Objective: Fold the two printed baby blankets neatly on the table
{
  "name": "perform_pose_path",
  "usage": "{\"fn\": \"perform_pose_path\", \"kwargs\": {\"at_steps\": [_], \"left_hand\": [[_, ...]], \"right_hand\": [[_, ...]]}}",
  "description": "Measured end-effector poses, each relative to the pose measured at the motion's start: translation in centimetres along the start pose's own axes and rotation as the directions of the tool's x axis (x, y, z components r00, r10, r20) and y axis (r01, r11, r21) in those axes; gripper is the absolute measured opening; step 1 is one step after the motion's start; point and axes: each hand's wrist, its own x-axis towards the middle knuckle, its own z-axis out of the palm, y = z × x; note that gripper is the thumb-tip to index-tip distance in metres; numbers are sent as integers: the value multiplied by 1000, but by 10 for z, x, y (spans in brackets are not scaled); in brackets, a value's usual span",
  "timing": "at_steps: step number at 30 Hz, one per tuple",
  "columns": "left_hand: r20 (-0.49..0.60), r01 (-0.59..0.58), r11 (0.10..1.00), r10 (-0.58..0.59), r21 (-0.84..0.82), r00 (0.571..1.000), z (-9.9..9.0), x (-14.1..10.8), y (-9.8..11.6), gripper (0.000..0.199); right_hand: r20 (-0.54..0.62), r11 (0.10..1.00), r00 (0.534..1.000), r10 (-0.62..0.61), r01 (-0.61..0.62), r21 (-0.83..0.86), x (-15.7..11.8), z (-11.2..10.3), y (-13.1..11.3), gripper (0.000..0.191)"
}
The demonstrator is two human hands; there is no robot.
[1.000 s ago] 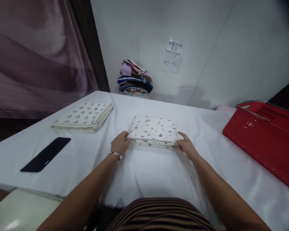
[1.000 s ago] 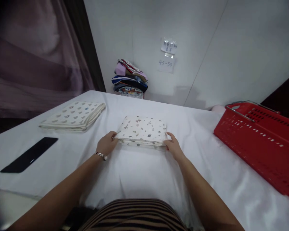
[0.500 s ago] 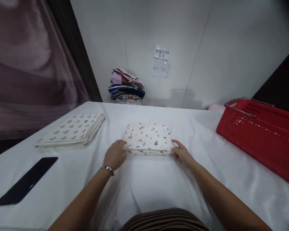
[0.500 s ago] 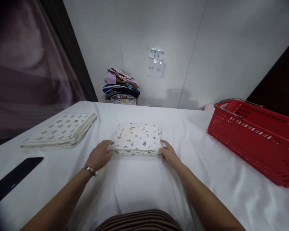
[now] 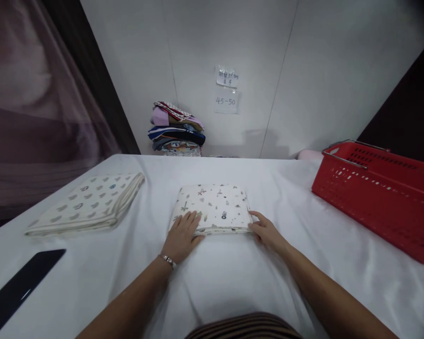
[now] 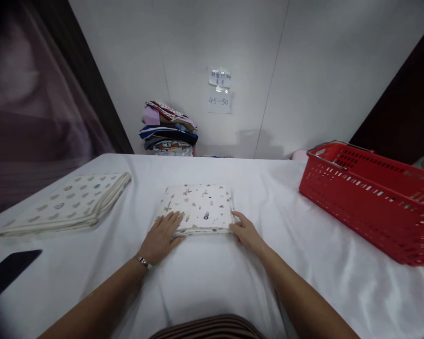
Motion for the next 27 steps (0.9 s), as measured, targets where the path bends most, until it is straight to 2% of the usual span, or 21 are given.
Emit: {"fn": "perform_pose_path", "kwargs": {"at_steps": [2, 3, 6, 8, 11, 12, 13, 14, 17, 18, 20, 23, 25, 27], "left_hand": [[-1, -2, 1000, 2, 13, 1000, -1, 0, 2, 58], [-1, -2, 1000, 2, 19, 1000, -2, 0, 3, 58], [-2, 6, 1000, -6, 30, 1000, -1, 1, 5, 57], [-7, 12, 1000, -12, 29, 1000, 0, 1, 6, 57], [-18, 11, 1000, -11, 22, 1000, 1, 1, 5, 57], [-20, 10, 1000, -10, 21, 1000, 0, 1, 5, 57], [-20, 12, 1000, -12, 22, 1000, 0, 1, 5, 57], [-20, 17, 1000, -16, 22, 1000, 0, 0, 5, 57], [-13, 38, 999, -38, 18, 999, -1, -2, 6, 59], [-12, 47, 999, -47, 11, 999, 0, -3, 7, 59], [-8, 62, 998, -62, -10, 998, 1, -5, 7, 59], [19, 83, 995, -82, -59, 996, -2, -4, 7, 61], [85, 109, 989, -100, -99, 991, -12, 4, 6, 65], [195, 141, 979, -112, -144, 974, -26, 20, 6, 62]], "right_hand": [[-3, 980, 999, -48, 46, -196, -1, -4, -1, 50], [-13, 941, 995, -100, 90, -326, -2, -6, -4, 46], [-8, 722, 941, -337, 253, -645, -10, 0, -20, 42], [84, 605, 882, -464, 385, -696, -14, 15, -38, 44], [280, 492, 775, -566, 591, -639, -4, 43, -61, 51], [320, 462, 751, -577, 624, -631, 5, 51, -66, 55], [338, 440, 747, -573, 628, -642, 16, 56, -68, 60], [338, 432, 767, -545, 602, -671, 30, 59, -67, 65], [266, 440, 894, -360, 414, -797, 72, 55, -51, 74], [242, 431, 919, -311, 363, -826, 84, 52, -43, 75], [220, 399, 932, -289, 326, -857, 100, 47, -27, 76], [220, 358, 912, -347, 345, -868, 107, 45, -13, 76], [223, 344, 902, -369, 356, -869, 105, 46, -11, 76], [224, 337, 900, -375, 357, -871, 104, 48, -12, 75]]}}
